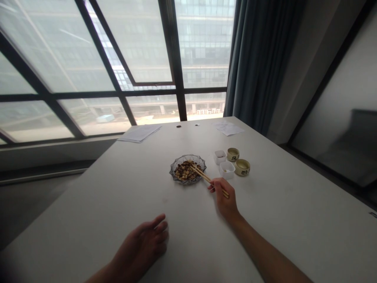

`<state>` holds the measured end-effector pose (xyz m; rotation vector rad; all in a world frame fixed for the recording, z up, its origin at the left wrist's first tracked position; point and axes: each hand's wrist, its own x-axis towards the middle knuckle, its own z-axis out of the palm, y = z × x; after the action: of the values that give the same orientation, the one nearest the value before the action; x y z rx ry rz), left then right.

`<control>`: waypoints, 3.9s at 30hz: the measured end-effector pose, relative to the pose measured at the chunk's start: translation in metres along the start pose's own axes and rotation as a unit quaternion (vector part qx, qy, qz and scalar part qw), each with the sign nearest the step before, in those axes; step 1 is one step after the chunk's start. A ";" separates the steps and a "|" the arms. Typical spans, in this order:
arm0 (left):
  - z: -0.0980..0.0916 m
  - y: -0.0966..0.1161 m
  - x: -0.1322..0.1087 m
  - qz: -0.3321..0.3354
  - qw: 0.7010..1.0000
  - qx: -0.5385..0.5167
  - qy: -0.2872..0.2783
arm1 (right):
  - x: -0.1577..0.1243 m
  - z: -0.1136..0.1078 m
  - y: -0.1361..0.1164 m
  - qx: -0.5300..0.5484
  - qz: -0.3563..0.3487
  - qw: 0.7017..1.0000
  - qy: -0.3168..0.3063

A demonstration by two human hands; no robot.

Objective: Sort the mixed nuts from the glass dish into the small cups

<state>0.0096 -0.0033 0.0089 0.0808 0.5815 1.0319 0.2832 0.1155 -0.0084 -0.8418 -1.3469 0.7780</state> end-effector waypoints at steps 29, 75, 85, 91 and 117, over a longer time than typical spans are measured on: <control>-0.003 -0.001 0.001 0.003 1.000 -0.010 -0.008 | 0.028 0.048 -0.064 -0.138 -0.113 0.954 -0.242; -0.006 0.000 0.003 -0.004 1.000 -0.015 -0.014 | 0.022 0.038 -0.046 -0.121 -0.092 0.978 -0.146; -0.007 -0.001 0.003 -0.002 1.000 -0.014 -0.011 | 0.017 0.036 -0.038 -0.120 -0.087 0.980 -0.132; -0.006 -0.001 0.004 0.000 1.000 -0.004 -0.009 | 0.017 0.036 -0.043 -0.134 -0.090 0.977 -0.142; -0.003 -0.002 0.001 0.002 1.000 -0.008 0.006 | 0.019 0.044 -0.046 -0.166 -0.054 0.978 -0.118</control>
<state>0.0099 -0.0037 0.0056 0.0615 0.5842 1.0423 0.2408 0.1119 0.0429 -0.9473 -1.7527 0.5891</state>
